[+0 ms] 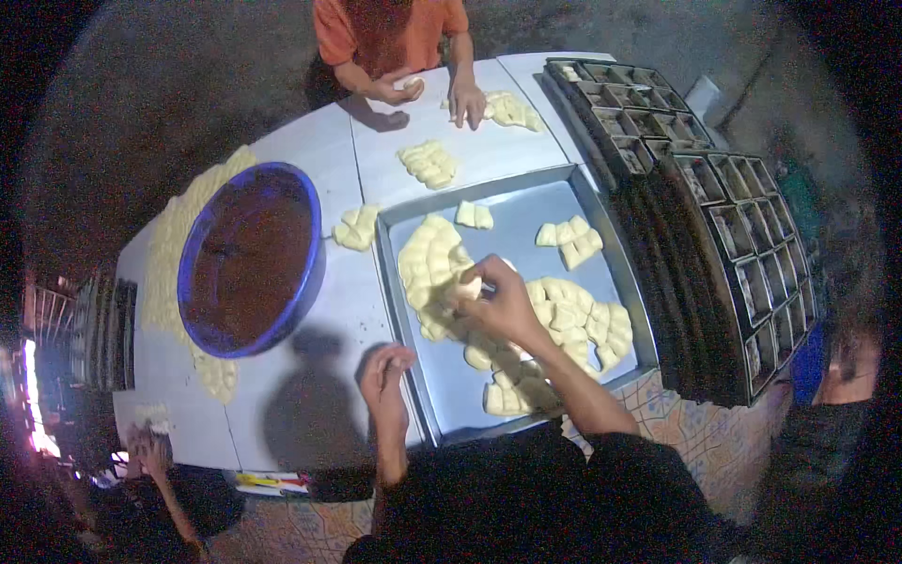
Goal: The person prepares bread dough by taking dough pieces from a tray, filling them with chocolate paste from a bowl, shaping them by hand, and placing the dough into metal baking tins.
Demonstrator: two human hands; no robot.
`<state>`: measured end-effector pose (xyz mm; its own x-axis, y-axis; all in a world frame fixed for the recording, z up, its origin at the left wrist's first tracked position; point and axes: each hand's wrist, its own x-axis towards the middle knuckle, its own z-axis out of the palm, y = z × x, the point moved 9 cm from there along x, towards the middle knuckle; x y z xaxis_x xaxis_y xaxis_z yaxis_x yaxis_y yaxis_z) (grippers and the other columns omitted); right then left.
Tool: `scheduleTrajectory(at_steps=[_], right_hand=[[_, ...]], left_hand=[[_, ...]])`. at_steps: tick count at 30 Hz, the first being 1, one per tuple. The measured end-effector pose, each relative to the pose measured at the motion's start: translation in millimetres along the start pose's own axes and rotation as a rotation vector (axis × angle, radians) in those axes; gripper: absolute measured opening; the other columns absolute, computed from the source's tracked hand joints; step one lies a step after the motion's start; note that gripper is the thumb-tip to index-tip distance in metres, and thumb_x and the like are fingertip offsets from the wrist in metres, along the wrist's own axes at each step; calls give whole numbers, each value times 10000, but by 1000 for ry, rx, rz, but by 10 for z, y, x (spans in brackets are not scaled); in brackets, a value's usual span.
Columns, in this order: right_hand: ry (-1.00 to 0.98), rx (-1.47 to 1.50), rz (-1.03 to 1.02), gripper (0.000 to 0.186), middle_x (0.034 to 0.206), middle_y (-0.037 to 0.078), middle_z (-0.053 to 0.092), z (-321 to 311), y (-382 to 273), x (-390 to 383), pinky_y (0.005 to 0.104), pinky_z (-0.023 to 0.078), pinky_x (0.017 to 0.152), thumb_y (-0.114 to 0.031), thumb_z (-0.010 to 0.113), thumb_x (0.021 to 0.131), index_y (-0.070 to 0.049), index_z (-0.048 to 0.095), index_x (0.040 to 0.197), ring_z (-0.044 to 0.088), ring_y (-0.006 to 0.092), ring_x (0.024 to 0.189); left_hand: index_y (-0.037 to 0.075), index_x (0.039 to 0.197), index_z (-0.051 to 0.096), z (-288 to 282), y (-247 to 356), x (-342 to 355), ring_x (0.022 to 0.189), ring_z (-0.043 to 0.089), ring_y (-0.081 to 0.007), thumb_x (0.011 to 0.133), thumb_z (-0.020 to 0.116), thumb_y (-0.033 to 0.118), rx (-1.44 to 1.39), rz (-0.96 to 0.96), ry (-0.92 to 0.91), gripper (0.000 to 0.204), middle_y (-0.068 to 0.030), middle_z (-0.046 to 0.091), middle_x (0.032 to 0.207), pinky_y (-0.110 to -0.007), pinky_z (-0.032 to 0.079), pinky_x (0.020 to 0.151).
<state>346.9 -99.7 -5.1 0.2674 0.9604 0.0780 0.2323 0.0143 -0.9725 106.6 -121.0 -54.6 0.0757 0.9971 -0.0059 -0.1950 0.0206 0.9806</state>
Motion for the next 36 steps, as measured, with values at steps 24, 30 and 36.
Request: scheduleTrajectory(at_steps=[24, 30, 36], right_hand=[[-289, -311, -336, 368, 1287, 150, 485, 376, -685, -1284, 376, 442, 914, -28, 664, 794, -57, 612, 1157, 482, 301, 1158], [-6, 123, -65, 246, 1004, 72, 522, 298, -299, -883, 228, 459, 638, -73, 707, 791, -30, 677, 1031, 556, 127, 812], [-88, -34, -255, 157, 958, 75, 499, 663, -317, -785, 282, 444, 716, -114, 673, 839, -43, 704, 975, 538, 163, 835]], left_hand=[[134, 1498, 51, 687, -146, -509, 1265, 415, -276, 910, 307, 651, -638, -608, -487, 824, -183, 345, 1426, -404, 373, 1010], [62, 1419, 339, 418, 169, -375, 1172, 485, -203, 898, 623, 212, -238, -162, -210, 612, -102, 467, 1333, -333, 387, 985], [-47, 1053, 641, 290, 229, -460, 917, 608, -144, 826, 687, 36, 12, 72, 28, 246, -120, 613, 1102, -253, 461, 803]])
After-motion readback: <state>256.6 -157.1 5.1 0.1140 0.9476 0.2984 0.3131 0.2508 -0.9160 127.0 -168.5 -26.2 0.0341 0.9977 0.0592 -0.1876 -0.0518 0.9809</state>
